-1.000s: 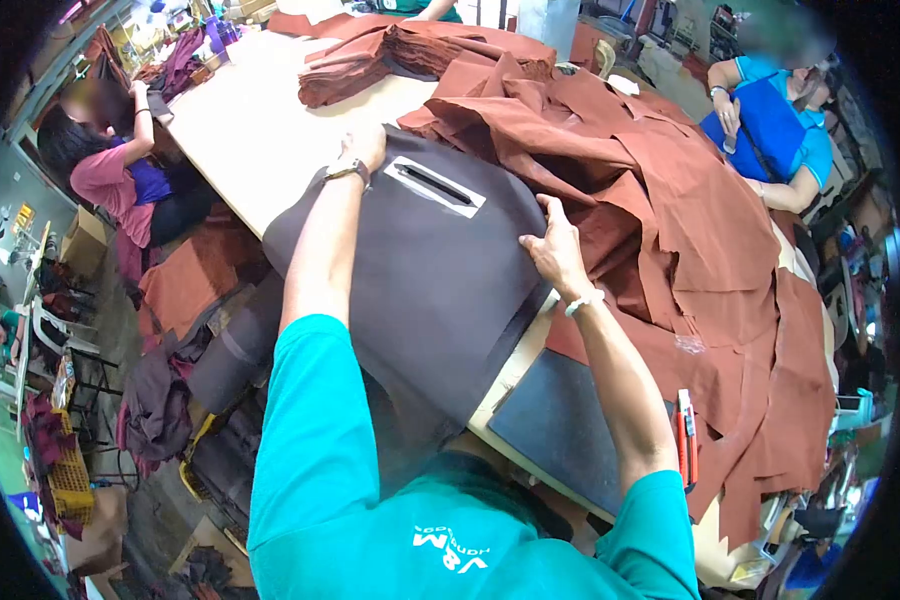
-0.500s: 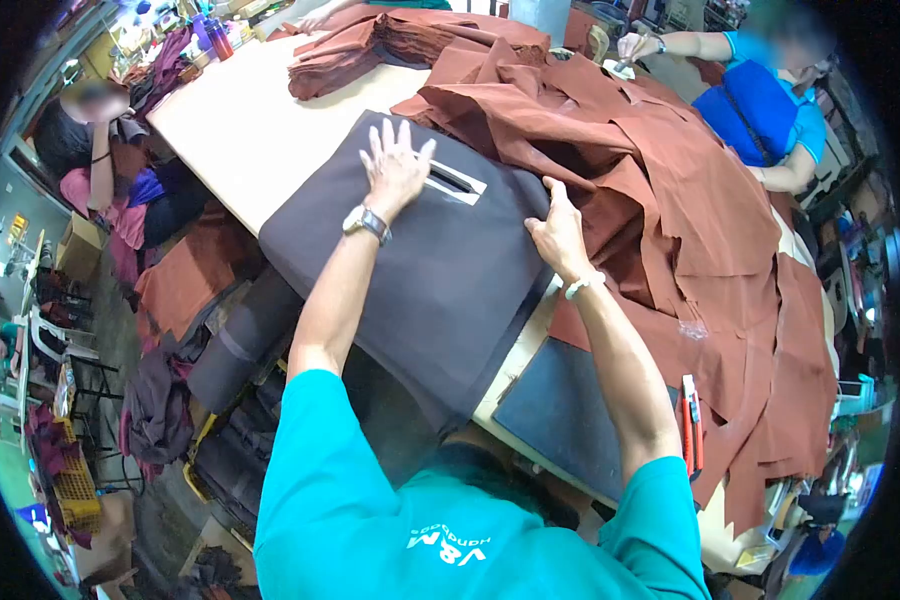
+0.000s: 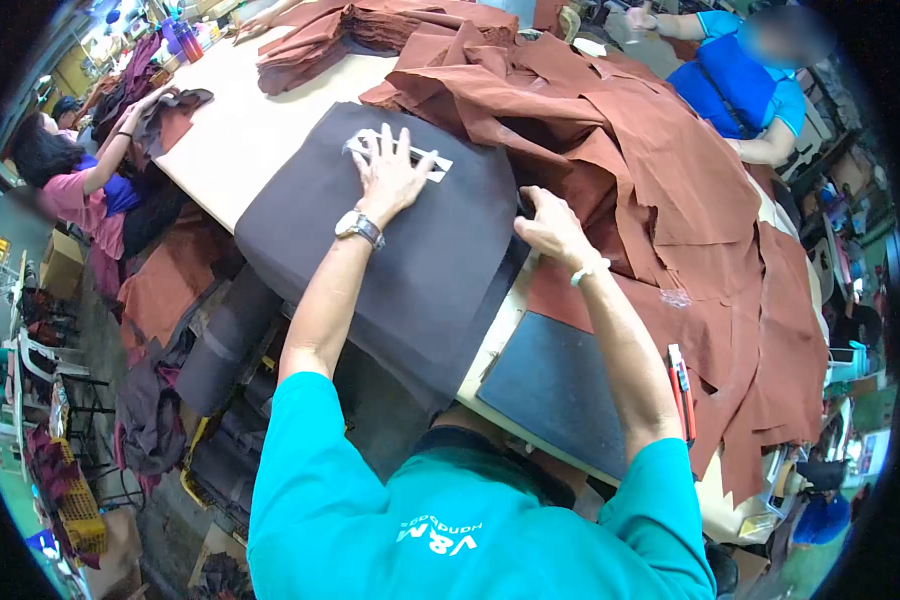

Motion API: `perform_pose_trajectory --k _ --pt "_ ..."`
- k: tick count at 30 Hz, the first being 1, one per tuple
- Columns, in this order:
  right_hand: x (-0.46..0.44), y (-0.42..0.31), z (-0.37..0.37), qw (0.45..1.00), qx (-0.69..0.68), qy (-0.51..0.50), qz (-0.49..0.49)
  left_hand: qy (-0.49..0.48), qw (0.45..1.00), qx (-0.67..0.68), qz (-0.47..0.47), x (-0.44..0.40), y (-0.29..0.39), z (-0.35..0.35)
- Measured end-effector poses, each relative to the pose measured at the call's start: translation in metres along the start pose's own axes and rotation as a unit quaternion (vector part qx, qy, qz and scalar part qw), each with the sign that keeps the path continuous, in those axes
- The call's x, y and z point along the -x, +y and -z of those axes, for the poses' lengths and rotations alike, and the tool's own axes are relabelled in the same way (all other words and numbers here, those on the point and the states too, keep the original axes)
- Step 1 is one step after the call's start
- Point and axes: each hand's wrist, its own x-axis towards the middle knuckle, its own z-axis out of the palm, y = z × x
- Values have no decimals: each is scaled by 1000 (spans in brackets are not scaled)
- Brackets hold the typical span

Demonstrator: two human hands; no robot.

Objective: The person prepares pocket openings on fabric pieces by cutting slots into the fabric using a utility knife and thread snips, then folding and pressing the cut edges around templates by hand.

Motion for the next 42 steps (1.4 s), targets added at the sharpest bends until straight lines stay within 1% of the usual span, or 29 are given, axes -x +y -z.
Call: perform_pose_trajectory --k 2,5,7,8,10,12,13,14,16,18,19,20,21,22,23,24,25,26,29,31,32,35,36,37,38,39,40,41,42 --pt "-3 4 -12 999 49 14 -8 -33 999 19 4 6 6 -9" --pt "-7 8 -5 995 88 29 -19 -40 998 55 17 8 9 -8" --pt "-9 11 14 990 125 55 -18 -41 997 67 19 9 9 -5" --pt "-7 13 30 986 156 59 -4 -40 997 67 15 13 11 -1" --pt "4 14 59 981 165 98 33 -36 997 62 9 14 14 1" --pt "16 9 88 971 203 120 35 -31 998 52 8 15 14 -1" --pt "20 6 102 980 152 127 15 -36 998 41 9 15 15 1" --pt "22 8 112 985 90 148 23 -37 998 40 8 16 15 1" --pt "30 -8 123 989 15 144 15 -36 999 39 7 17 16 2" --pt "28 -16 109 988 -64 127 64 -41 998 38 9 16 17 1" --pt "29 -32 98 978 -134 142 75 -44 998 43 12 16 17 1" --pt "29 -48 90 974 -221 59 5 -48 998 48 14 15 18 2" --pt "26 -55 72 973 -209 80 48 -58 997 41 18 14 18 3" --pt "25 -69 61 976 -183 85 84 -35 998 45 0 11 11 -9" --pt "19 -71 35 968 -200 113 102 5 999 1 -43 5 -10 -37" --pt "19 -79 22 961 -246 88 89 44 994 -42 -86 -1 -24 -58" --pt "16 -82 7 960 -267 65 46 13 999 11 -49 7 -8 -37" --pt "13 -80 -7 953 -294 70 24 4 999 -9 -53 7 -8 -35" --pt "3 -55 -19 962 -256 93 -32 34 998 32 -47 8 -10 -41" --pt "1 -32 -18 961 -222 151 -59 8 1000 15 -13 10 5 -24" --pt "2 -20 -16 959 -213 162 -94 -4 1000 19 -1 15 13 -15" --pt "10 -1 -6 968 -139 184 -103 -43 999 -13 11 14 16 -6" --pt "11 3 -7 969 -116 194 -101 -16 999 -40 -14 8 1 -20" --pt "12 8 -14 967 -115 219 -66 -29 998 -59 -9 10 9 -9" --pt "11 10 -16 966 -100 230 -59 12 985 -131 -115 -24 -54 -71" --pt "13 5 -16 964 -72 255 -19 3 978 -147 -147 -26 -60 -68" --pt "22 -6 -8 953 -60 294 29 0 968 -163 -192 -20 -51 -52" --pt "43 -25 15 961 -57 270 16 5 930 -284 -231 -31 -62 -61" --pt "59 -32 25 963 -85 252 46 -5 900 -363 -243 -48 -78 -71"
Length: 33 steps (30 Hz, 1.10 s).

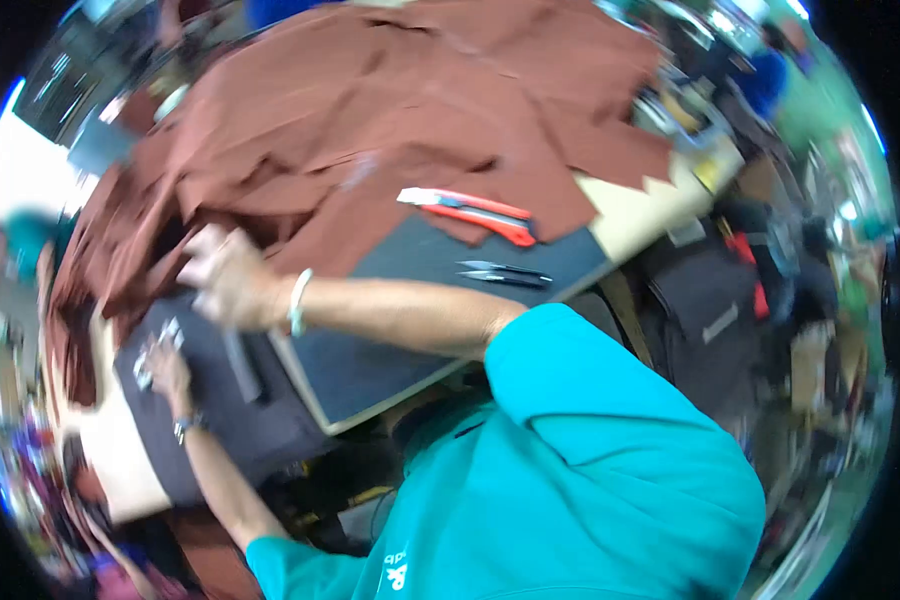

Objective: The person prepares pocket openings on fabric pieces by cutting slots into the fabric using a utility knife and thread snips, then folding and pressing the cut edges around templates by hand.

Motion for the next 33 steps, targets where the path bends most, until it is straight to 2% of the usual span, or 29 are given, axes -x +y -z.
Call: perform_pose_trajectory --k 1,3,4,6,7,8,9,10,11,12,13,14,15,16,18,20,21,24,25,28,29,32,33 --pt "16 -13 20 998 20 55 25 -31 947 283 149 6 9 53" --pt "50 -23 57 985 61 147 65 -28 977 160 139 -12 2 24" --pt "72 -24 82 976 84 185 77 -46 970 129 202 0 15 85" --pt "125 -15 145 946 160 271 80 -16 978 -51 201 6 34 123" --pt "153 -7 177 926 209 308 59 77 975 113 174 5 38 124" --pt "185 0 208 910 219 350 29 142 948 245 147 6 50 133" --pt "220 1 242 885 307 349 -27 198 902 370 105 7 63 141" --pt "261 11 265 879 284 361 -129 159 901 389 103 20 84 178" --pt "297 7 293 817 431 344 -172 153 898 407 64 32 107 201" --pt "348 26 306 736 467 387 -300 146 894 423 27 45 127 220" --pt "389 29 324 687 456 419 -380 98 905 414 16 59 147 238" --pt "451 46 338 615 515 428 -416 81 898 432 -26 72 163 247" --pt "507 54 350 564 502 468 -459 57 894 440 -59 82 176 256" --pt "548 51 358 497 501 459 -540 33 889 449 -89 91 189 265" --pt "606 51 373 395 380 545 -634 30 891 437 -120 110 211 278" --pt "631 52 384 347 332 596 -644 -19 907 403 -125 115 218 283" --pt "634 51 389 362 364 569 -643 -33 909 398 -122 116 218 287" --pt "611 48 415 379 265 492 -737 -47 910 393 -120 113 218 286" --pt "608 52 419 389 254 487 -740 -45 910 395 -121 113 218 284" --pt "601 70 415 352 428 471 -687 -36 908 400 -120 115 217 282" --pt "597 70 422 359 379 479 -706 -34 908 401 -119 115 217 282" --pt "559 65 431 418 330 593 -604 -38 913 389 -116 118 218 293" --pt "562 71 435 509 212 657 -514 1 897 424 -124 116 217 292"
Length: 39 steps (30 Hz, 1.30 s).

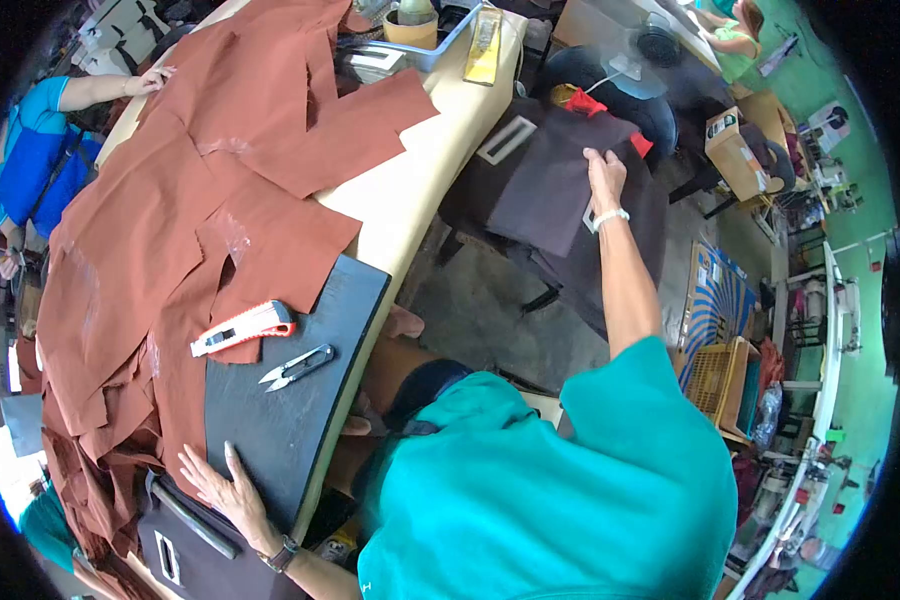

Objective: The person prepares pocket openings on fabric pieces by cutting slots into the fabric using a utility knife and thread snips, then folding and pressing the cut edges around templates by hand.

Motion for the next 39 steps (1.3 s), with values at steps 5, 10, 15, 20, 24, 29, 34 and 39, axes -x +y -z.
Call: perform_pose_trajectory --k 5,10,15,20,24,29,34,39 --pt "142 -171 -10 907 -299 -261 137 -44 899 432 -51 9 70 34" --pt "269 -247 -37 566 -225 -670 424 -112 791 599 -60 32 94 -3" --pt "377 -237 -72 307 -290 -794 438 23 820 572 14 44 64 0" --pt "434 -244 -90 346 -350 -870 -35 144 907 394 -48 32 20 51" --pt "446 -239 -112 353 -328 -808 -340 91 964 152 -196 20 21 86" --pt "422 -205 -131 488 -227 -819 -198 -96 912 379 -122 19 33 43" --pt "438 -197 -111 567 -229 -790 29 -85 756 647 44 26 72 40" --pt "446 -200 -106 600 -167 -766 159 -44 682 722 108 29 60 47"
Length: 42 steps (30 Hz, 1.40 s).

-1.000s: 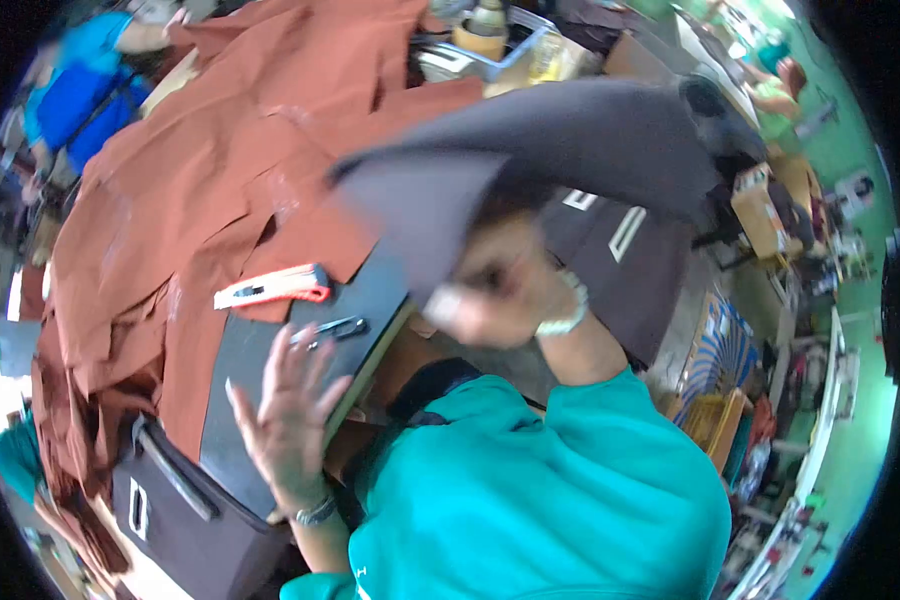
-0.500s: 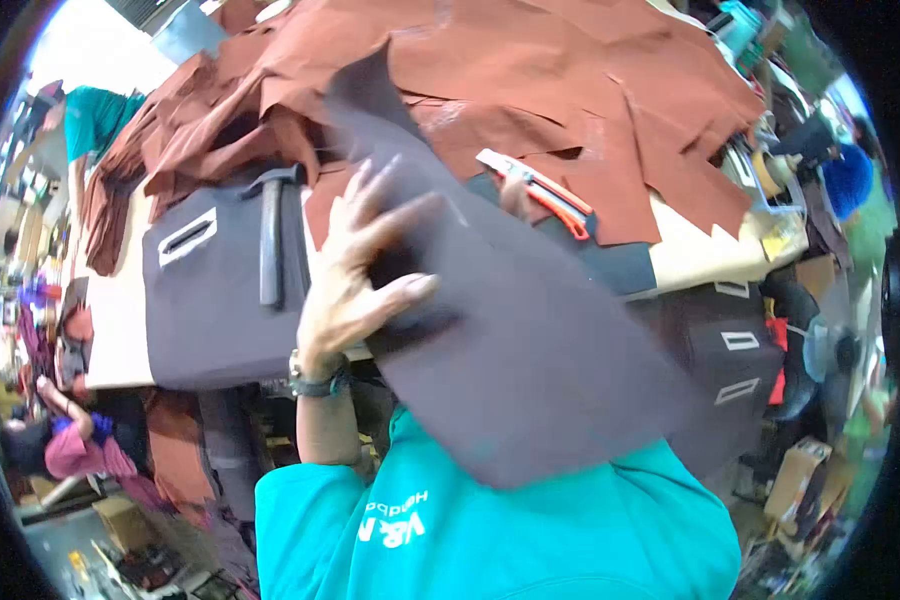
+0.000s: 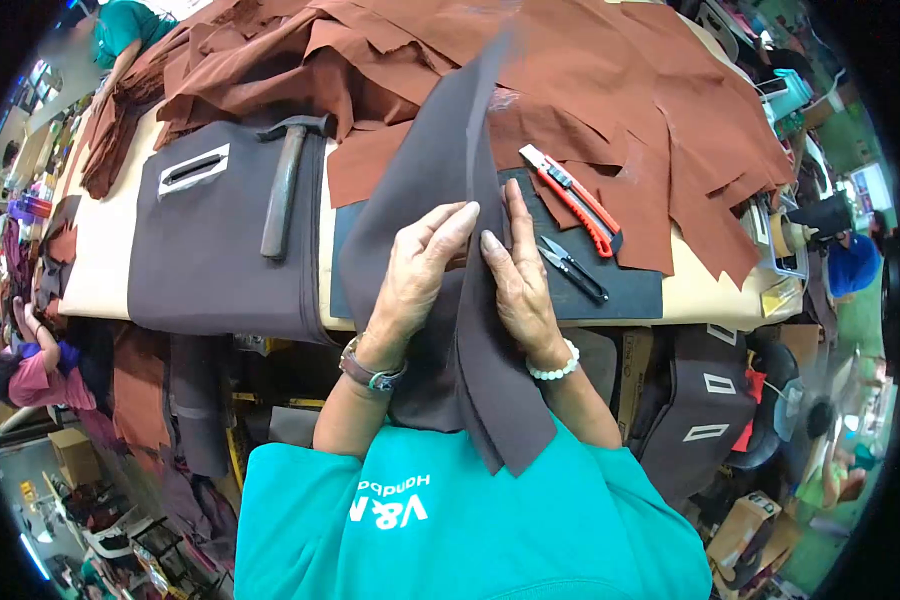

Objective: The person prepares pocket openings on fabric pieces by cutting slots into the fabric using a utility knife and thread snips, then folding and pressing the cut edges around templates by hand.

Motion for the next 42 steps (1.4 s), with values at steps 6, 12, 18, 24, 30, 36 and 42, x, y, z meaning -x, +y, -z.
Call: perform_pose_trajectory --k 6,12,18,24,30,36,42 --pt "1 8 -8 1000 14 -1 25 89 994 38 -55 6 -30 17" --pt "1 10 -12 989 116 35 79 35 996 1 -87 19 -8 15" --pt "2 -16 -18 937 233 69 252 -5 975 172 -141 11 -37 30" --pt "2 -10 -24 989 62 59 122 130 987 3 -96 14 -25 12" --pt "-3 -12 -22 993 81 66 64 62 982 149 -93 10 -37 -1" --pt "-21 -22 -25 996 -89 13 29 159 974 112 -114 21 -10 25" --pt "-38 -45 -47 978 -201 -31 44 140 967 -19 -210 59 29 81"
